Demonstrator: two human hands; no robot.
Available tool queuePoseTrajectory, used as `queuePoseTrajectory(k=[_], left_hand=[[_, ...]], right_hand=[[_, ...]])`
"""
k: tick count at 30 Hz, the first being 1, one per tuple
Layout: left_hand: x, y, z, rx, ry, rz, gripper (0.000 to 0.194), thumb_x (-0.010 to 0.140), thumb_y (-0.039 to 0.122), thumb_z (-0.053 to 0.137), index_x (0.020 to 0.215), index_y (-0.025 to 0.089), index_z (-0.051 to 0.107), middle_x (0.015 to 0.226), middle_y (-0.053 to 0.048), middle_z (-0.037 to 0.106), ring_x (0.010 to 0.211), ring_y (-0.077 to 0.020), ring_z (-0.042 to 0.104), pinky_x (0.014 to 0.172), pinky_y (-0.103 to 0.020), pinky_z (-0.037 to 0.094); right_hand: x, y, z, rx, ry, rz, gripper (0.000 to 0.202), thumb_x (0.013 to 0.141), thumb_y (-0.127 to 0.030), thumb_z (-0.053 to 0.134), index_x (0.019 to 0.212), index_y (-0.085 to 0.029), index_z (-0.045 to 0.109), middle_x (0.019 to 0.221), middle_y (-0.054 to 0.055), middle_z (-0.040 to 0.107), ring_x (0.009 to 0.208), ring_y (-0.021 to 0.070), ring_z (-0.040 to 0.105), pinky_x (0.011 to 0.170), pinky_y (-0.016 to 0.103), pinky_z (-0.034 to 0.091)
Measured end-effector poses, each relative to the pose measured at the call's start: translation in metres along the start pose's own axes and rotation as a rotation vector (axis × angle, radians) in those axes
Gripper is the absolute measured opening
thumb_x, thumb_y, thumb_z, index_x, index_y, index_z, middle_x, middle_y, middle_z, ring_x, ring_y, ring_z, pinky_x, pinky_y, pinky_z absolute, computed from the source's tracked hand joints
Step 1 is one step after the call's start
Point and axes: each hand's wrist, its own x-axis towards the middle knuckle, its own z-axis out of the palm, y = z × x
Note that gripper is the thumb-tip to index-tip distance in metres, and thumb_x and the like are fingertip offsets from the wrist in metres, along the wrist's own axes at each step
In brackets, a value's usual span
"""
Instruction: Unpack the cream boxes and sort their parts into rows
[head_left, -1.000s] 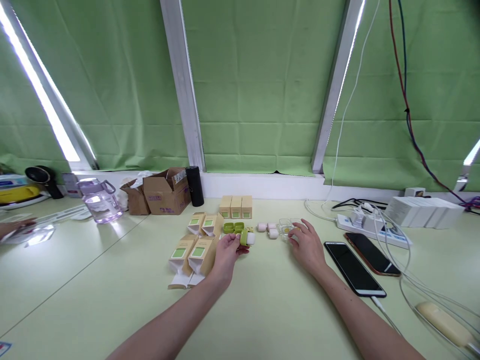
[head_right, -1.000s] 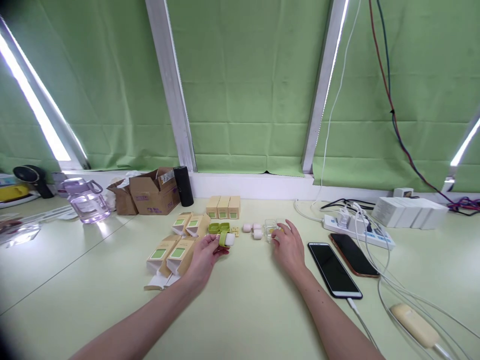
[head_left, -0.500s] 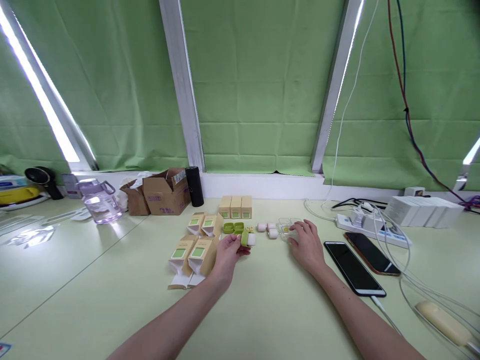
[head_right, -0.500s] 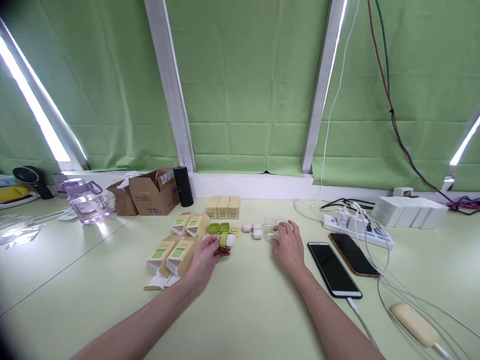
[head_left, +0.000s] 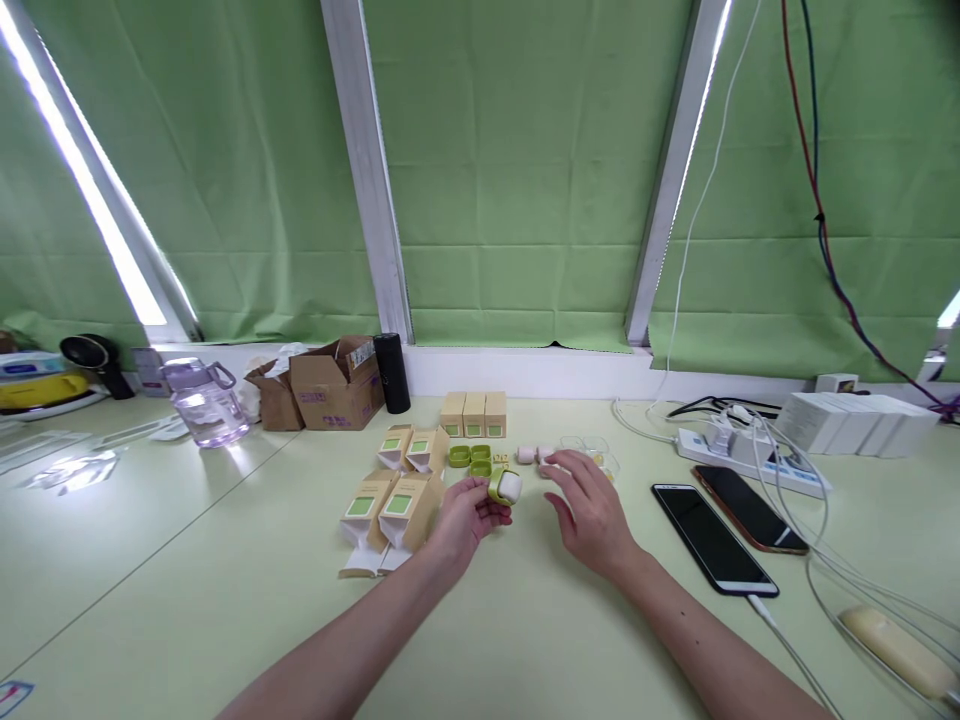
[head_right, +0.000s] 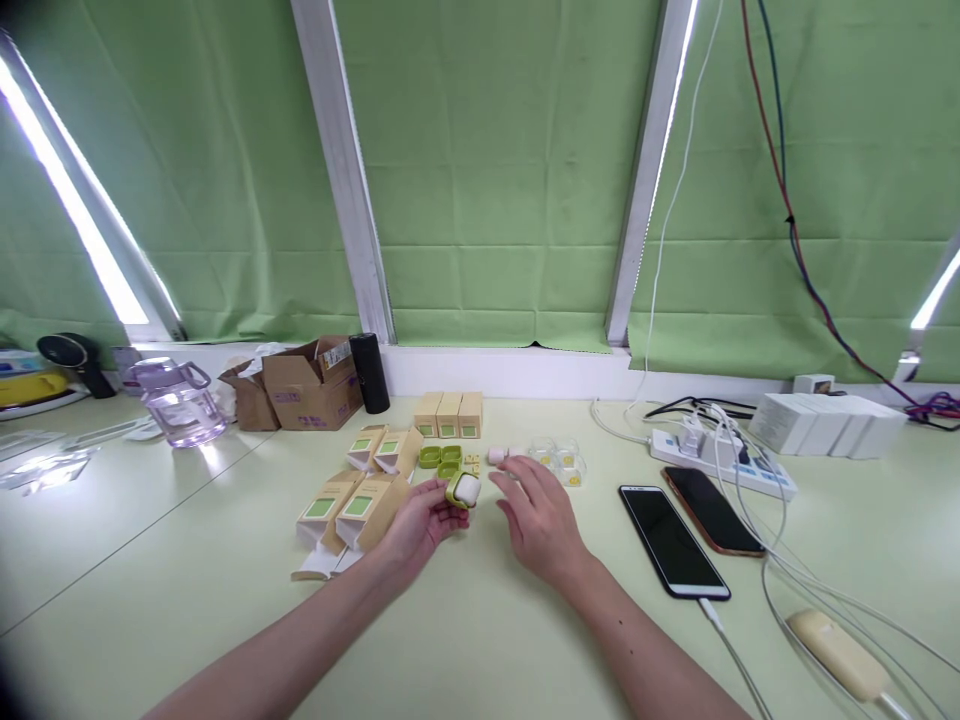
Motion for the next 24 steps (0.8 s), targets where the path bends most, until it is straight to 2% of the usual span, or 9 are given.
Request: queuePoseTrajectory(k=[6, 12, 14, 18, 21, 24], left_hand=[[-0.007, 0.0, 0.006, 0.019, -0.041, -0.03, 0.007, 0.079, 0.011, 0.065, 0.081, 0.014, 0.059, 0.066, -0.007, 0.07, 0.055, -0.0178, 0.068, 0.06, -0.031, 0.058], [-0.013, 0.0, 0.01, 0.055, -0.09, -0.057, 0.009, 0.078, 0.013, 0.065, 0.079, 0.016, 0.057, 0.064, -0.006, 0.068, 0.055, -0.0179, 0.067, 0.058, -0.032, 0.058], [-0.014, 0.001, 0.01, 0.06, -0.112, -0.045, 0.011, 0.08, 0.017, 0.067, 0.08, 0.016, 0.057, 0.065, -0.005, 0.068, 0.055, -0.0177, 0.067, 0.058, -0.032, 0.057], [-0.014, 0.001, 0.009, 0.102, -0.152, -0.02, 0.021, 0.087, 0.034, 0.067, 0.082, 0.017, 0.056, 0.066, -0.008, 0.071, 0.051, -0.0169, 0.064, 0.052, -0.029, 0.053], [-0.015, 0.002, 0.009, 0.143, -0.159, -0.024, 0.027, 0.09, 0.042, 0.064, 0.081, 0.018, 0.055, 0.065, -0.01, 0.072, 0.049, -0.0157, 0.061, 0.049, -0.027, 0.05], [-0.015, 0.004, 0.009, 0.171, -0.149, -0.019, 0.03, 0.089, 0.044, 0.065, 0.079, 0.018, 0.054, 0.063, -0.009, 0.071, 0.048, -0.0141, 0.058, 0.049, -0.025, 0.048]], right_hand=[[0.005, -0.027, 0.002, 0.074, -0.088, -0.06, 0.052, 0.096, -0.007, 0.052, 0.144, -0.025, 0.05, 0.133, 0.014, 0.063, 0.123, 0.0289, 0.06, 0.095, 0.046, 0.058], [0.003, -0.027, 0.003, 0.145, -0.133, -0.001, 0.047, 0.098, -0.008, 0.048, 0.14, -0.027, 0.055, 0.134, 0.014, 0.063, 0.117, 0.0266, 0.066, 0.086, 0.041, 0.061], [0.002, -0.026, 0.004, 0.218, -0.141, 0.046, 0.045, 0.098, -0.009, 0.047, 0.14, -0.027, 0.055, 0.134, 0.014, 0.062, 0.118, 0.026, 0.065, 0.089, 0.041, 0.061], [0.001, -0.025, 0.005, 0.462, -0.111, 0.233, 0.038, 0.098, -0.019, 0.054, 0.135, -0.028, 0.058, 0.136, 0.012, 0.058, 0.127, 0.0265, 0.059, 0.099, 0.043, 0.059], [0.001, -0.022, 0.009, 0.681, -0.072, 0.441, 0.026, 0.098, -0.032, 0.06, 0.124, -0.028, 0.064, 0.132, 0.011, 0.058, 0.119, 0.0249, 0.062, 0.09, 0.038, 0.062], [-0.001, -0.016, 0.014, 0.881, -0.01, 0.646, 0.029, 0.094, -0.047, 0.066, 0.115, -0.026, 0.068, 0.123, 0.009, 0.062, 0.106, 0.0224, 0.066, 0.082, 0.035, 0.063]])
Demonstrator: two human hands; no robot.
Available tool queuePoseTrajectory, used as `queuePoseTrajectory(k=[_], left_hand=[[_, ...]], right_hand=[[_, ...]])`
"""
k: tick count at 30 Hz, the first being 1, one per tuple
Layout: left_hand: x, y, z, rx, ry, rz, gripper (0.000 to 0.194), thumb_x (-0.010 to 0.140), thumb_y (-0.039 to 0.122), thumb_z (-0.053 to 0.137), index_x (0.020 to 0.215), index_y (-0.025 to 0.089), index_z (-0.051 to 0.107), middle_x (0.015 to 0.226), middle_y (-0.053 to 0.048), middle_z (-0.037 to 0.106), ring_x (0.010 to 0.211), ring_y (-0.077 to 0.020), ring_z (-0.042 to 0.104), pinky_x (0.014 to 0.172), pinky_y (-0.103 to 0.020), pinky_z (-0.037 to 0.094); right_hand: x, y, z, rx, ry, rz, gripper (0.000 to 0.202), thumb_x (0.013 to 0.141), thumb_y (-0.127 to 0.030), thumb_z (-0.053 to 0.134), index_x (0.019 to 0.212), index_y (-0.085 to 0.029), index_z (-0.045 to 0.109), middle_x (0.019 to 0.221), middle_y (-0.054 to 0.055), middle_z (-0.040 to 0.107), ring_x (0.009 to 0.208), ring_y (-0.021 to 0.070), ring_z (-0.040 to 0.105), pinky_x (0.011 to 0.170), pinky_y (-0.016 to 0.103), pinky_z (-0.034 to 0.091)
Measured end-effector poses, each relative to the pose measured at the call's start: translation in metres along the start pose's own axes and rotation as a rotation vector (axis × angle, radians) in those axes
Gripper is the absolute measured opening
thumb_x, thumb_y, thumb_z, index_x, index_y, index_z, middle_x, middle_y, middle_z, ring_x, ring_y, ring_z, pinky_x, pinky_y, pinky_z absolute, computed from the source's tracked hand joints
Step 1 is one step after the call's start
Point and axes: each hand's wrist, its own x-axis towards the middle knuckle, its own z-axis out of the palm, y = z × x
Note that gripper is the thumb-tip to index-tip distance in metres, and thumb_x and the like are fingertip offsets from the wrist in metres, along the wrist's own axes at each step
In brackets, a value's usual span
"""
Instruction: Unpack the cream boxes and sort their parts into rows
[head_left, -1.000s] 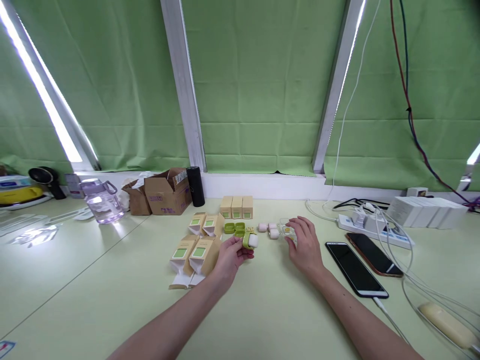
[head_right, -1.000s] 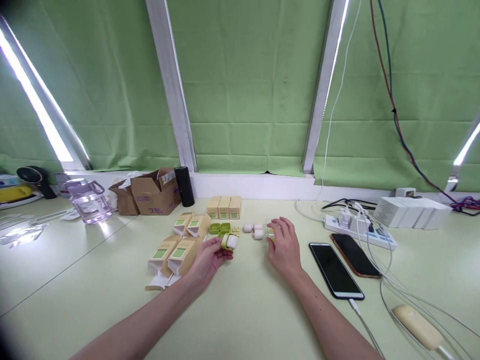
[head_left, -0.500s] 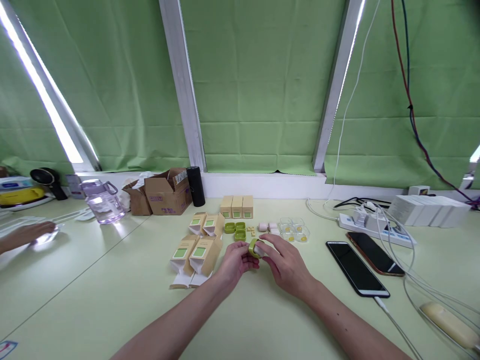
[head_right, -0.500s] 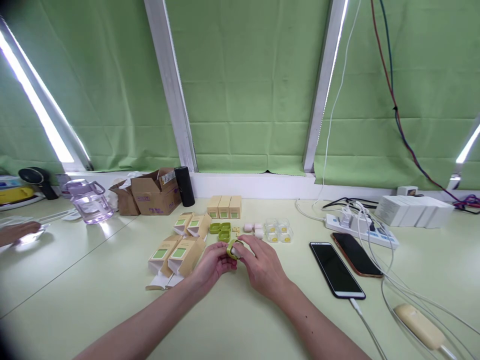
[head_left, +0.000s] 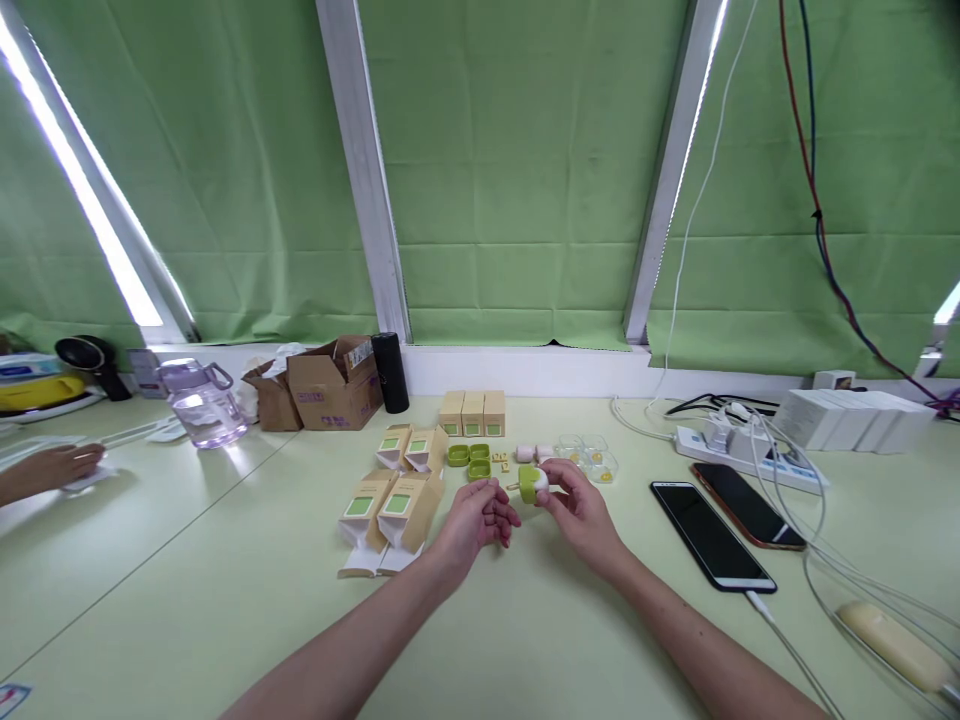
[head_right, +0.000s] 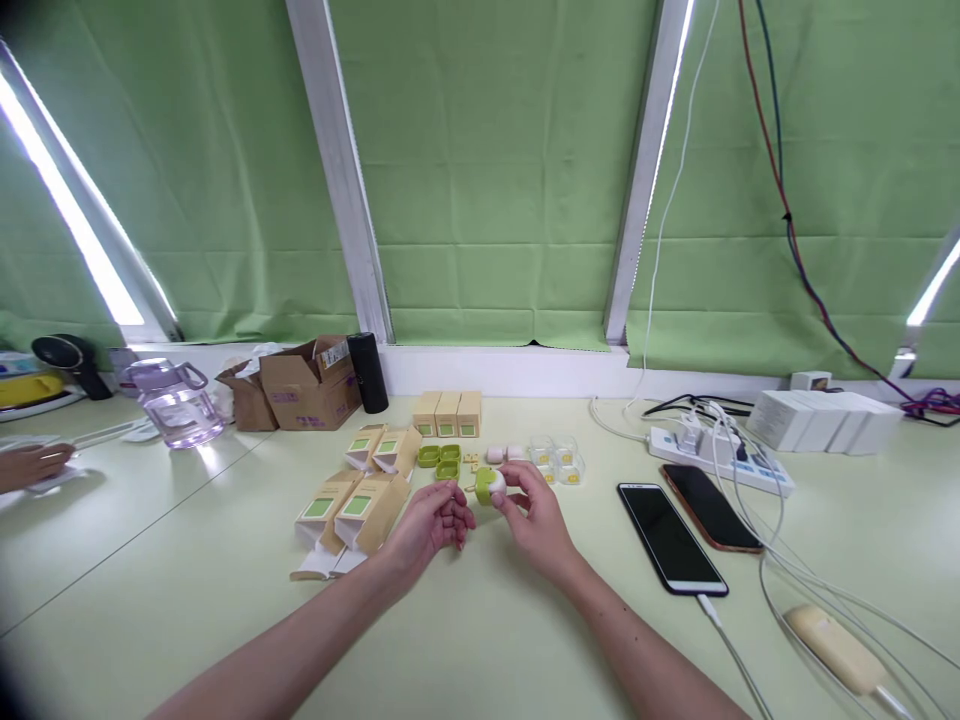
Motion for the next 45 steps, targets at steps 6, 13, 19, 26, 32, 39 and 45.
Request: queuePoseTrajectory(k=[6, 13, 19, 26, 32, 39, 45], left_hand=[[0.001, 0.0, -0.003, 0.02, 0.037, 0.026, 0.034, 0.086, 0.048, 0.068, 0.078, 0.018, 0.055, 0.064, -0.008, 0.071, 0.049, -0.0138, 0.059, 0.05, -0.025, 0.047], [0.003, -0.002, -0.004, 0.024, 0.034, 0.052, 0.033, 0.083, 0.047, 0.071, 0.078, 0.018, 0.055, 0.065, -0.007, 0.07, 0.048, -0.013, 0.058, 0.05, -0.026, 0.048], [0.003, -0.003, -0.004, 0.046, 0.064, 0.091, 0.033, 0.083, 0.047, 0.072, 0.082, 0.018, 0.055, 0.069, -0.007, 0.071, 0.052, -0.0128, 0.058, 0.051, -0.025, 0.049], [0.005, 0.0, -0.001, 0.142, 0.119, 0.243, 0.04, 0.076, 0.049, 0.081, 0.089, 0.017, 0.06, 0.077, -0.007, 0.069, 0.065, -0.0153, 0.059, 0.051, -0.025, 0.053], [-0.004, 0.004, 0.007, 0.275, 0.142, 0.403, 0.028, 0.081, 0.037, 0.078, 0.097, 0.017, 0.068, 0.096, -0.011, 0.07, 0.086, -0.0211, 0.064, 0.055, -0.025, 0.058], [-0.011, 0.0, 0.01, 0.306, 0.086, 0.402, 0.033, 0.083, 0.036, 0.078, 0.111, 0.02, 0.071, 0.116, -0.013, 0.069, 0.103, -0.0259, 0.064, 0.058, -0.026, 0.062], [-0.01, -0.006, 0.011, 0.344, 0.056, 0.368, 0.034, 0.085, 0.034, 0.076, 0.116, 0.021, 0.071, 0.122, -0.013, 0.068, 0.104, -0.0259, 0.065, 0.061, -0.027, 0.063]], right_hand=[[0.005, 0.013, -0.004, 0.315, 0.066, 0.312, 0.052, 0.077, -0.063, 0.081, 0.104, -0.019, 0.07, 0.093, 0.005, 0.072, 0.076, 0.0194, 0.069, 0.078, 0.04, 0.062], [0.007, 0.011, -0.004, 0.528, 0.104, 0.428, 0.051, 0.072, -0.062, 0.085, 0.09, -0.017, 0.07, 0.095, 0.008, 0.073, 0.089, 0.0254, 0.072, 0.073, 0.039, 0.062], [0.008, 0.008, -0.005, 0.551, 0.143, 0.484, 0.052, 0.069, -0.06, 0.088, 0.092, -0.016, 0.071, 0.094, 0.009, 0.073, 0.087, 0.0261, 0.074, 0.071, 0.039, 0.062], [0.005, 0.008, -0.002, 0.275, 0.123, 0.322, 0.051, 0.074, -0.061, 0.083, 0.099, -0.02, 0.066, 0.098, 0.006, 0.073, 0.087, 0.0228, 0.072, 0.082, 0.043, 0.063], [-0.003, 0.005, 0.0, -0.05, 0.047, 0.175, 0.039, 0.089, -0.048, 0.071, 0.116, -0.023, 0.058, 0.103, 0.008, 0.076, 0.093, 0.0247, 0.074, 0.085, 0.043, 0.061], [-0.006, -0.001, 0.003, -0.343, -0.014, -0.168, 0.025, 0.096, -0.034, 0.062, 0.118, -0.024, 0.059, 0.118, 0.009, 0.069, 0.099, 0.0233, 0.071, 0.086, 0.041, 0.064], [-0.008, -0.003, 0.002, -0.506, -0.044, -0.344, 0.027, 0.098, -0.025, 0.058, 0.125, -0.026, 0.055, 0.124, 0.012, 0.065, 0.109, 0.0257, 0.067, 0.082, 0.039, 0.063]])
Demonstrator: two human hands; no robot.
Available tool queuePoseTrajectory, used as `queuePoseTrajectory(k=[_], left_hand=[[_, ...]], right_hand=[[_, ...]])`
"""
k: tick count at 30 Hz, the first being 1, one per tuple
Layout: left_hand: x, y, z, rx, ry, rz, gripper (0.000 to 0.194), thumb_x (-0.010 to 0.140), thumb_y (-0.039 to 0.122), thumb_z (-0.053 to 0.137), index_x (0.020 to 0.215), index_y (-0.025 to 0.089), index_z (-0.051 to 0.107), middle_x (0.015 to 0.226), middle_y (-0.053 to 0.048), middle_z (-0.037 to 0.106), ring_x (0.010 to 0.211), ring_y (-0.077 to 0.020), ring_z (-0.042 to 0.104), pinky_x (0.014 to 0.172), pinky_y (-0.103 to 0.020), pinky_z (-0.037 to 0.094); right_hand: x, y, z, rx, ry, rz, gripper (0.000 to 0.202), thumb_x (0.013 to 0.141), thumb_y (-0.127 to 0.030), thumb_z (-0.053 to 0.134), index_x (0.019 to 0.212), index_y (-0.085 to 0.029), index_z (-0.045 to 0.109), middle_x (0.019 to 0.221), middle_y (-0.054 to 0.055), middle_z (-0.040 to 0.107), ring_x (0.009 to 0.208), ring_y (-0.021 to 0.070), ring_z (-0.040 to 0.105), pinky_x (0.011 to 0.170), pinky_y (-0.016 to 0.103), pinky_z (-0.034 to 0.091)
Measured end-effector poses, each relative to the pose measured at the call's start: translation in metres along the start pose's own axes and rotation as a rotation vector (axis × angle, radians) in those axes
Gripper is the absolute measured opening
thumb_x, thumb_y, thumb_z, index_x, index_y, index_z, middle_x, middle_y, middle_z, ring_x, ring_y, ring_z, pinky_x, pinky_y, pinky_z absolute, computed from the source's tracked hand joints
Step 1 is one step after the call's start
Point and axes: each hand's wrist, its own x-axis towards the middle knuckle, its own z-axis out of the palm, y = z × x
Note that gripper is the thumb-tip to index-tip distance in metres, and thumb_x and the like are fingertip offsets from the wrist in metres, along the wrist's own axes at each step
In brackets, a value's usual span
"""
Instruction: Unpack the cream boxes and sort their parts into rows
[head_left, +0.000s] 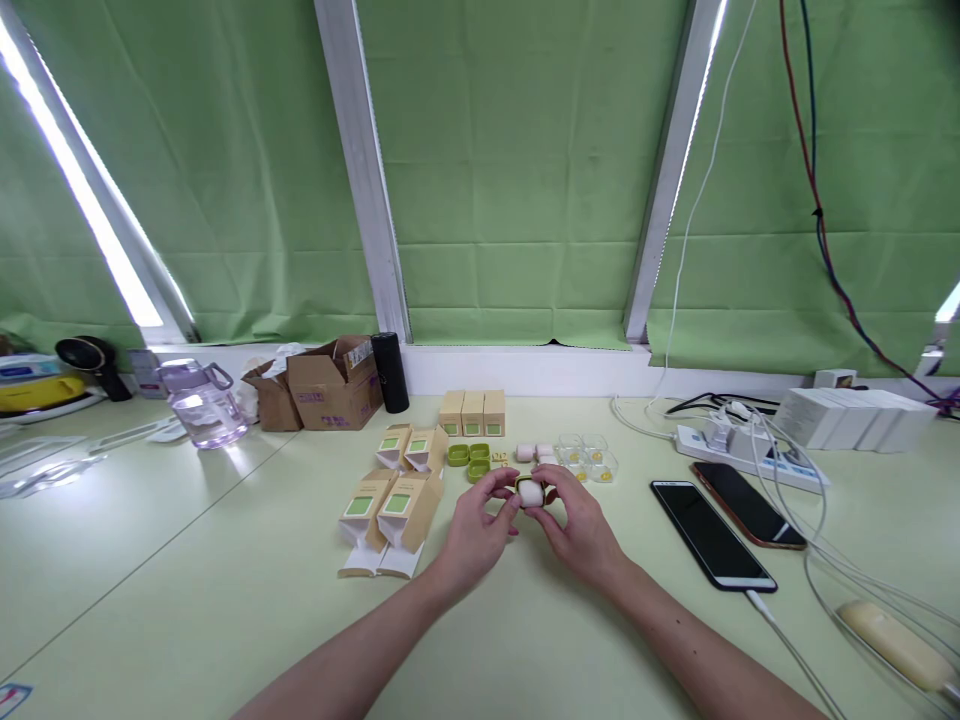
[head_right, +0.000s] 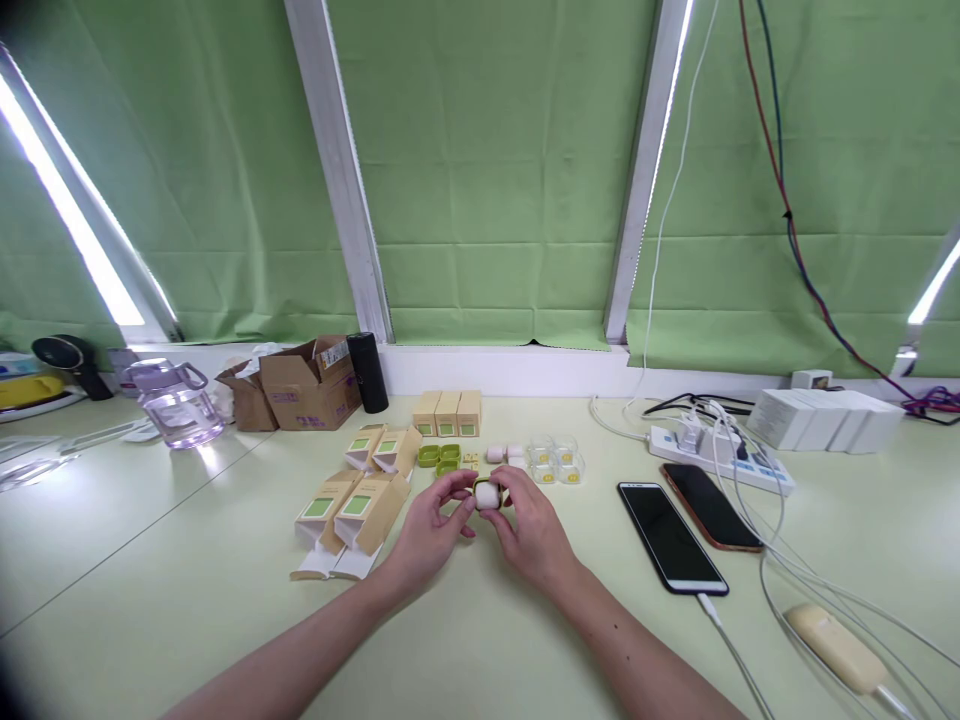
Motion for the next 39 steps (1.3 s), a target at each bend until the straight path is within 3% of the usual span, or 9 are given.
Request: queuePoseTrajectory(k=[7, 16, 25, 39], left_hand=[[0.003, -0.004, -0.001, -0.108, -0.057, -0.021, 0.037, 0.083, 0.036, 0.079, 0.114, 0.019, 0.07, 0.119, -0.014, 0.069, 0.098, -0.0248, 0.069, 0.065, -0.031, 0.065], [0.001, 0.002, 0.0, -0.15, -0.101, -0.004, 0.039, 0.086, 0.042, 0.076, 0.114, 0.017, 0.067, 0.114, -0.014, 0.069, 0.1, -0.0251, 0.069, 0.077, -0.036, 0.065], [0.002, -0.006, 0.0, -0.013, -0.058, 0.057, 0.025, 0.089, 0.031, 0.071, 0.111, 0.019, 0.07, 0.112, -0.012, 0.073, 0.102, -0.0249, 0.07, 0.09, -0.036, 0.059], [0.003, -0.017, -0.004, 0.191, -0.112, 0.123, 0.028, 0.094, 0.034, 0.061, 0.118, 0.02, 0.066, 0.114, -0.012, 0.074, 0.102, -0.0251, 0.072, 0.088, -0.039, 0.061]], right_hand=[[0.0, 0.0, 0.0, -0.052, 0.029, -0.056, 0.032, 0.1, -0.027, 0.058, 0.131, -0.026, 0.053, 0.125, 0.013, 0.065, 0.11, 0.0267, 0.067, 0.083, 0.041, 0.064], [-0.001, 0.0, -0.001, -0.12, -0.027, -0.102, 0.032, 0.101, -0.023, 0.054, 0.133, -0.026, 0.052, 0.127, 0.013, 0.062, 0.117, 0.0259, 0.066, 0.088, 0.039, 0.063], [-0.002, -0.006, -0.002, -0.425, -0.072, -0.128, 0.031, 0.101, -0.029, 0.053, 0.131, -0.022, 0.054, 0.123, 0.014, 0.063, 0.079, 0.0202, 0.07, 0.056, 0.031, 0.055], [-0.002, -0.007, -0.002, -0.411, -0.162, -0.09, 0.031, 0.101, -0.026, 0.053, 0.132, -0.022, 0.052, 0.12, 0.013, 0.062, 0.084, 0.0208, 0.07, 0.06, 0.03, 0.055]])
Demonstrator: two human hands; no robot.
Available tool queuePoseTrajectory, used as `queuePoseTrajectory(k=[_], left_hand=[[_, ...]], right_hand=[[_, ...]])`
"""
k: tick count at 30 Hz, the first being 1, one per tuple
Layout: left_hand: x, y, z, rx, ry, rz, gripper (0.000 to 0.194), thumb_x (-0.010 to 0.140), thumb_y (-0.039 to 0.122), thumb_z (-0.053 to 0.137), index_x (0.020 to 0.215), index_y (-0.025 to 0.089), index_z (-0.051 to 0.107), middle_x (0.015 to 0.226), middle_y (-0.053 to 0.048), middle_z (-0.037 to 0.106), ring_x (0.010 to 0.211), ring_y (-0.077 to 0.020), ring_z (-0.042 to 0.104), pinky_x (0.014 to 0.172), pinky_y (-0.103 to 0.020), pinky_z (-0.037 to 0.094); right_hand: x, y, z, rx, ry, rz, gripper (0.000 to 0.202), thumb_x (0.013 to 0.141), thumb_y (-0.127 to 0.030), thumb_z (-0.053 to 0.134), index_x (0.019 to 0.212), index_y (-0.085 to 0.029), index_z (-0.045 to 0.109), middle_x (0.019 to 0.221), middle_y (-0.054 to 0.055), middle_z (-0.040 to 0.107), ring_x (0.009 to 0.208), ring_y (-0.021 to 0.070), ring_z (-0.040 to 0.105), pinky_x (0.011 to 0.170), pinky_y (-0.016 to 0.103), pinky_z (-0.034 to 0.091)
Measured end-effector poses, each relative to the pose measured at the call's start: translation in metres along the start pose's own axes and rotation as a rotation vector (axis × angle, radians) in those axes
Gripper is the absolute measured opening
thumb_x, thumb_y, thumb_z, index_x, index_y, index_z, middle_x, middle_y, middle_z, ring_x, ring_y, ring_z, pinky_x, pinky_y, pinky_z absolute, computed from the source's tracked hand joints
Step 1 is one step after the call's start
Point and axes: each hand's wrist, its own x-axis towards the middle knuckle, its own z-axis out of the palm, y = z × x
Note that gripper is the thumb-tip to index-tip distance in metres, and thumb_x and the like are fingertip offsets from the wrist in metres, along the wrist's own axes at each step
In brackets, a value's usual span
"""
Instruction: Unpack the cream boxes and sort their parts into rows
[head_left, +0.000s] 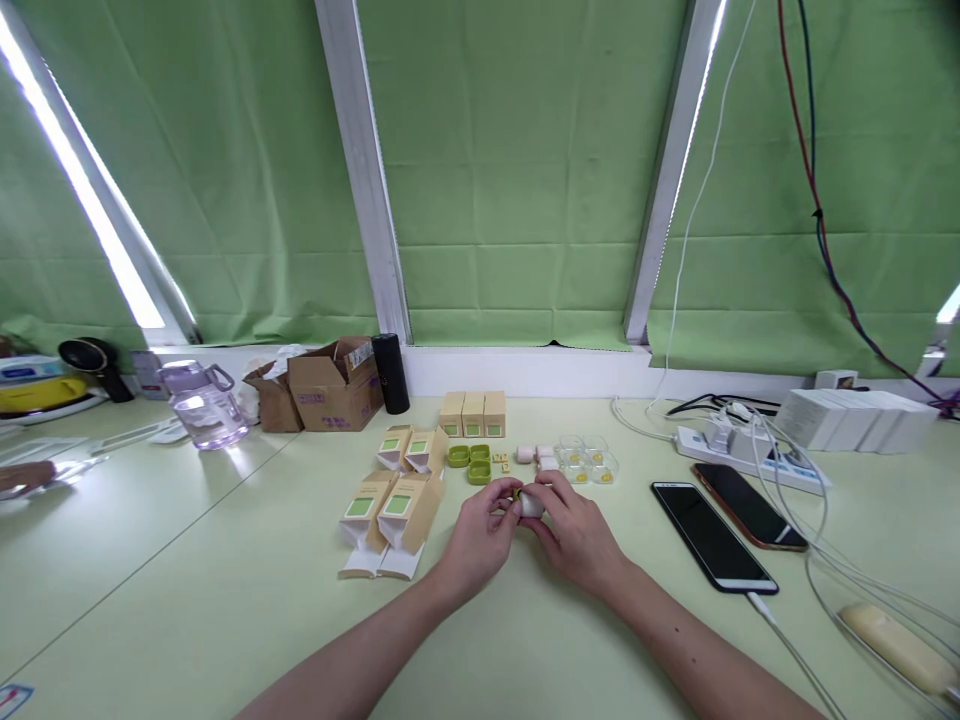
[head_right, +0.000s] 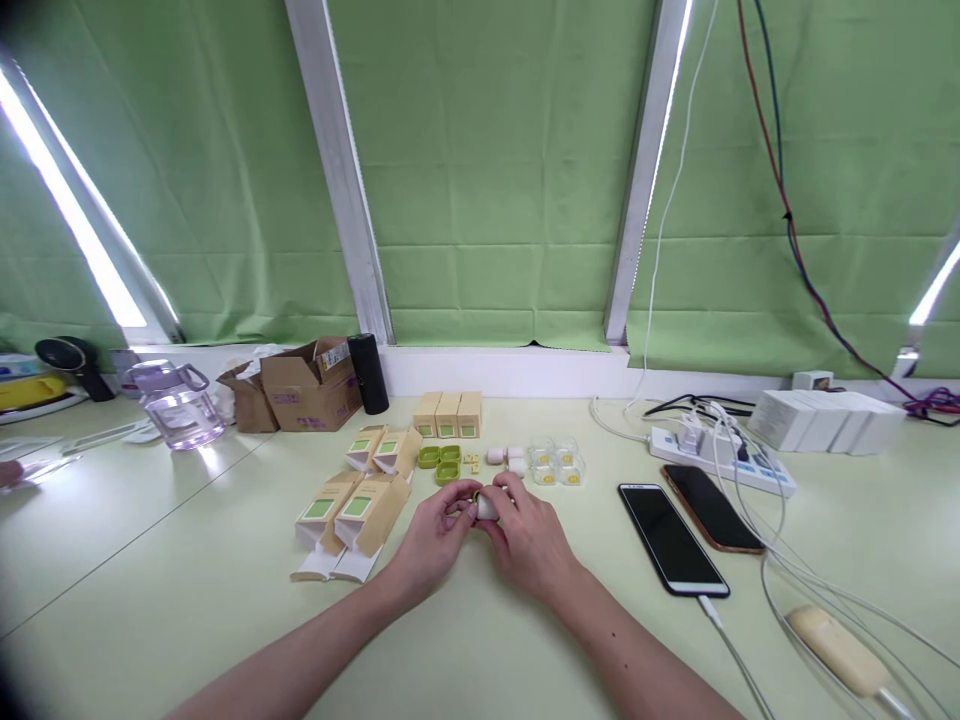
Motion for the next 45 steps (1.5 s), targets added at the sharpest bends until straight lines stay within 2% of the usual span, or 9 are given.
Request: queuePoseTrajectory(k=[7, 13, 20, 25, 29, 34, 39, 45], left_hand=[[0.0, 0.004, 0.002, 0.081, 0.045, 0.016, 0.027, 0.092, 0.029, 0.061, 0.117, 0.02, 0.068, 0.109, -0.011, 0.076, 0.093, -0.024, 0.074, 0.08, -0.035, 0.061], [0.003, 0.006, 0.002, 0.06, 0.052, 0.006, 0.024, 0.089, 0.024, 0.059, 0.112, 0.021, 0.069, 0.1, -0.007, 0.076, 0.087, -0.022, 0.073, 0.078, -0.033, 0.06], [0.005, 0.005, 0.001, 0.066, 0.043, -0.018, 0.024, 0.092, 0.024, 0.057, 0.113, 0.021, 0.068, 0.103, -0.008, 0.076, 0.089, -0.0217, 0.073, 0.081, -0.035, 0.06], [0.002, 0.009, -0.007, 0.189, 0.009, 0.032, 0.03, 0.094, 0.031, 0.06, 0.121, 0.022, 0.067, 0.119, -0.011, 0.073, 0.104, -0.0256, 0.07, 0.093, -0.042, 0.056], [-0.002, 0.01, -0.011, 0.278, -0.019, 0.15, 0.043, 0.088, 0.022, 0.065, 0.131, 0.027, 0.063, 0.134, -0.009, 0.065, 0.124, -0.0279, 0.059, 0.107, -0.047, 0.049], [-0.001, 0.009, -0.008, 0.147, -0.038, 0.101, 0.046, 0.086, 0.018, 0.069, 0.131, 0.026, 0.06, 0.135, -0.009, 0.064, 0.128, -0.026, 0.058, 0.113, -0.046, 0.044], [0.003, 0.008, -0.003, -0.057, -0.038, 0.022, 0.035, 0.088, 0.028, 0.073, 0.12, 0.022, 0.06, 0.125, -0.01, 0.068, 0.119, -0.0248, 0.065, 0.109, -0.045, 0.049], [0.004, 0.01, 0.004, -0.234, -0.019, -0.059, 0.041, 0.085, 0.038, 0.078, 0.116, 0.019, 0.059, 0.114, -0.01, 0.072, 0.109, -0.025, 0.07, 0.098, -0.042, 0.056]], right_hand=[[0.002, -0.001, 0.002, 0.059, 0.001, -0.006, 0.031, 0.101, -0.019, 0.048, 0.132, -0.021, 0.049, 0.122, 0.014, 0.059, 0.094, 0.0242, 0.069, 0.07, 0.035, 0.06], [0.004, -0.004, 0.004, 0.033, -0.01, -0.012, 0.031, 0.101, -0.016, 0.043, 0.131, -0.019, 0.047, 0.121, 0.015, 0.059, 0.093, 0.0256, 0.068, 0.067, 0.037, 0.059], [0.006, -0.004, 0.005, 0.025, -0.015, 0.009, 0.029, 0.102, -0.018, 0.041, 0.13, -0.019, 0.048, 0.121, 0.016, 0.06, 0.09, 0.0258, 0.068, 0.064, 0.037, 0.059], [0.002, 0.001, 0.006, 0.115, 0.025, 0.059, 0.028, 0.103, -0.022, 0.044, 0.13, -0.02, 0.05, 0.123, 0.015, 0.059, 0.092, 0.024, 0.069, 0.07, 0.037, 0.061], [0.0, 0.004, 0.004, 0.092, 0.073, 0.066, 0.031, 0.1, -0.022, 0.05, 0.131, -0.022, 0.053, 0.123, 0.014, 0.061, 0.096, 0.0251, 0.069, 0.075, 0.038, 0.061], [0.002, 0.003, 0.001, 0.201, 0.109, 0.075, 0.03, 0.099, -0.022, 0.053, 0.129, -0.024, 0.055, 0.123, 0.012, 0.063, 0.113, 0.0271, 0.064, 0.089, 0.04, 0.059], [0.005, 0.001, 0.001, 0.45, 0.106, 0.141, 0.024, 0.1, -0.023, 0.051, 0.122, -0.025, 0.056, 0.118, 0.01, 0.063, 0.11, 0.0245, 0.064, 0.092, 0.039, 0.057], [0.007, -0.003, 0.006, 0.632, 0.123, 0.284, 0.02, 0.101, -0.032, 0.051, 0.117, -0.024, 0.061, 0.11, 0.009, 0.065, 0.097, 0.0225, 0.064, 0.086, 0.037, 0.056]])
